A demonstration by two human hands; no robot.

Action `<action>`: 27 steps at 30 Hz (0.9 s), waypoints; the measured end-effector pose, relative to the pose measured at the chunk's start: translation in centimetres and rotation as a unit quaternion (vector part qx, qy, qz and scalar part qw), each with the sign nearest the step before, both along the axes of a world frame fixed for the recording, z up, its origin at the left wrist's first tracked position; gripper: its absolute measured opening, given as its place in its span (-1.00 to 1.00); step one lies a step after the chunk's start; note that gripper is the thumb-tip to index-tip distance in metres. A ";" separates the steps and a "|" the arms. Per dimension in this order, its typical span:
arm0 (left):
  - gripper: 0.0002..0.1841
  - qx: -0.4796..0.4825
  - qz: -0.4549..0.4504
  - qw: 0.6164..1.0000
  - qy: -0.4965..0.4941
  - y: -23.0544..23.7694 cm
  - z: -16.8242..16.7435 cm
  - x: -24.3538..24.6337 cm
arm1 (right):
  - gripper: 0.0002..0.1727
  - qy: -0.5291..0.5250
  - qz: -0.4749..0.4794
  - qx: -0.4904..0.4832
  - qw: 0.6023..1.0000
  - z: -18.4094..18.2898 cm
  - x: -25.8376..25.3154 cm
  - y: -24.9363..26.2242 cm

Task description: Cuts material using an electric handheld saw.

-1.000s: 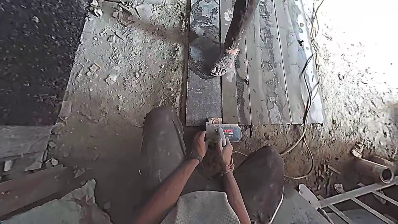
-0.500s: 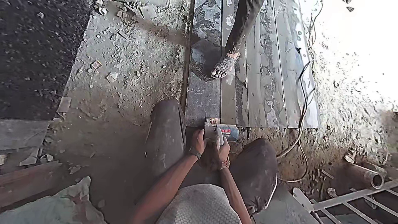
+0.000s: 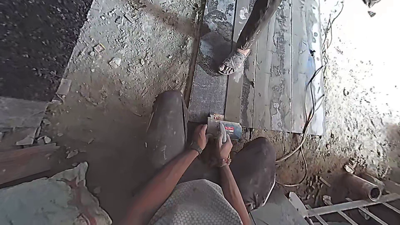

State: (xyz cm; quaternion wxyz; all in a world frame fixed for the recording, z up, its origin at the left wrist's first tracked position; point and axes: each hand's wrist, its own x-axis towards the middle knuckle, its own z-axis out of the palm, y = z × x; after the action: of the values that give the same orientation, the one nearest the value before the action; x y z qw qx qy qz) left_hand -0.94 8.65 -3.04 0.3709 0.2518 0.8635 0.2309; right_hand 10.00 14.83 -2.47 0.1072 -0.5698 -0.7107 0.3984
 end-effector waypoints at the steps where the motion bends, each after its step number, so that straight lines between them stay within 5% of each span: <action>1: -0.41 -0.002 -0.002 1.000 0.000 0.1 0.0 -0.1 | -0.63 0.001 0.001 0.005 1.000 -0.1 -0.1 0.1; 27: -0.39 0.004 0.003 1.000 -0.020 1.2 0.5 -1.6 | -0.61 -0.005 -0.005 0.044 0.999 -0.3 -1.5 0.9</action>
State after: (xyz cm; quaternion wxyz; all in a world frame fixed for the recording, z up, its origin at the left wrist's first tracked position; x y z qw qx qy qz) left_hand -2.53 9.82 -2.57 0.3862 0.2459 0.8558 0.2406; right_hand 8.46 15.75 -2.72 0.1304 -0.5698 -0.7254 0.3636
